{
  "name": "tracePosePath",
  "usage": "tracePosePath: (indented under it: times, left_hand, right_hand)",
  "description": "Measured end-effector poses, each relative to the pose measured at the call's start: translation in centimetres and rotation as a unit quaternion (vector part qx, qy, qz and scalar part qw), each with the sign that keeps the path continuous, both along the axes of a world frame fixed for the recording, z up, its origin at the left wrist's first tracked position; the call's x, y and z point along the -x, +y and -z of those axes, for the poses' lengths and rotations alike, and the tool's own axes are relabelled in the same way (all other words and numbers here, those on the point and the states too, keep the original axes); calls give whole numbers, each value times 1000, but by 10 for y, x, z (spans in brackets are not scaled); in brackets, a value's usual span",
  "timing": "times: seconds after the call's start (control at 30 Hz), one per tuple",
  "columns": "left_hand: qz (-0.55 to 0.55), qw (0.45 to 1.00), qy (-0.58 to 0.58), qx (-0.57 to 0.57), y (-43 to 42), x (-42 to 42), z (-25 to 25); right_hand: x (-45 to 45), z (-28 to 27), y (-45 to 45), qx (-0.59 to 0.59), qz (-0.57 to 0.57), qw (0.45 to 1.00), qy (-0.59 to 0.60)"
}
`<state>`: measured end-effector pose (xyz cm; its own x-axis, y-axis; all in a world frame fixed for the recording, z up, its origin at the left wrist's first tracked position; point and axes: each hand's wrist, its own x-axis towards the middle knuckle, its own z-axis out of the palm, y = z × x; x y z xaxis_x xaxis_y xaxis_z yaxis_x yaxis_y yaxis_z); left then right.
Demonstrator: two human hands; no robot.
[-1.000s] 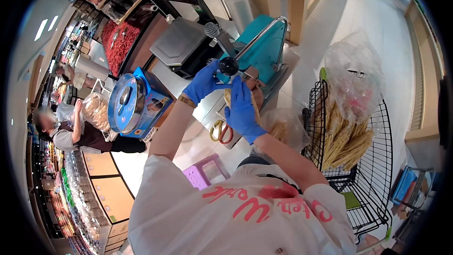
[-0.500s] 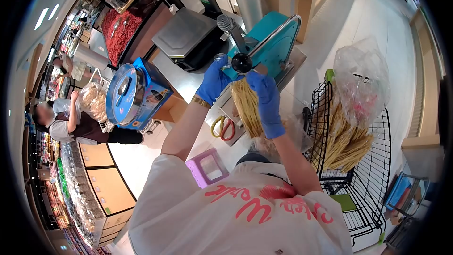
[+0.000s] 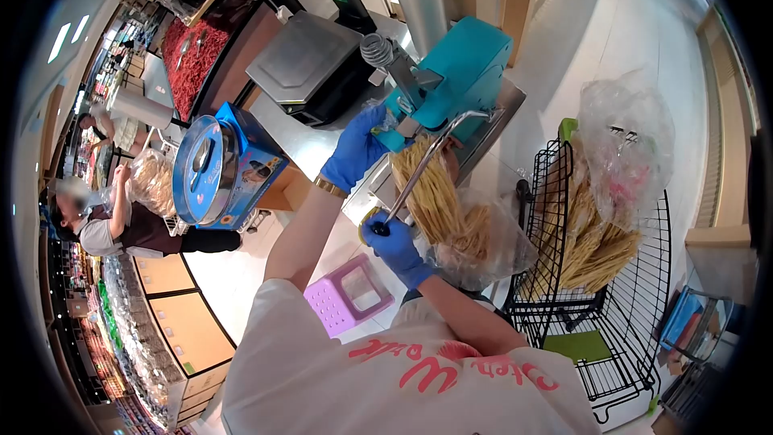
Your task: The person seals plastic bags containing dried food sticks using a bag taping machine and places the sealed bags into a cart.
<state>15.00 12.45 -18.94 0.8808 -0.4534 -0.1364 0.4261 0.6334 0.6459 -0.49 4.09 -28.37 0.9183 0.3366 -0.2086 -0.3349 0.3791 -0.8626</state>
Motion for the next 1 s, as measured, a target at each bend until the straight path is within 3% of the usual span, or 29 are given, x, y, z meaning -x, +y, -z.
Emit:
tracePosePath:
  times: [0.07,0.1,0.17,0.3,0.37,0.4,0.43,0.47,0.53,0.57,0.6,0.63,0.7,0.73,0.87,0.93,1.0]
  left_hand:
    - [-5,1000,-12,-13,-2,-1,0]
    - [-14,1000,-13,-15,-6,4,-6]
    - [-11,1000,-7,-6,-15,5,-14]
    - [-57,997,-6,-54,-4,3,6]
    - [-69,967,-35,-242,-2,7,-4]
    - [-71,968,-40,-238,0,8,-6]
    - [-60,949,-66,-303,3,5,-8]
    - [-48,924,-93,-369,7,1,-10]
    - [-17,907,-164,-389,17,-6,-9]
    - [14,884,-229,-407,19,-13,-6]
    - [-34,834,-311,-454,22,-27,10]
    - [-34,833,-316,-452,18,-27,5]
    - [-123,580,-457,-663,11,-23,-6]
    - [-148,648,-413,-622,5,-13,-14]
    - [-144,659,-452,-584,4,-11,-13]
    - [-89,745,-341,-566,-5,0,-18]
    - [-68,748,-349,-561,-18,18,-32]
  right_hand:
    - [2,29,3,182,60,965,-181]
    - [7,54,1,238,29,961,-140]
    - [6,63,0,210,-3,973,-94]
    - [-5,19,-7,149,-64,985,-61]
    - [-15,-72,-29,-57,-48,997,14]
    - [-25,-110,-42,-65,-22,997,-18]
    - [-39,-139,-52,-74,3,996,-50]
    - [-55,-154,-62,-68,-18,996,-62]
    - [-76,-166,-75,-64,-33,994,-78]
    - [-82,-170,-79,-56,-53,994,-75]
    - [-89,-173,-82,-46,-73,994,-72]
    - [-96,-172,-86,-45,-70,994,-76]
    - [-106,-173,-93,-150,-79,984,-49]
    - [-106,-175,-102,-135,-41,989,-52]
    - [-87,-171,-158,-56,15,996,-63]
    - [-78,-161,-180,32,111,989,-89]
    - [-73,-140,-192,54,142,981,-118]
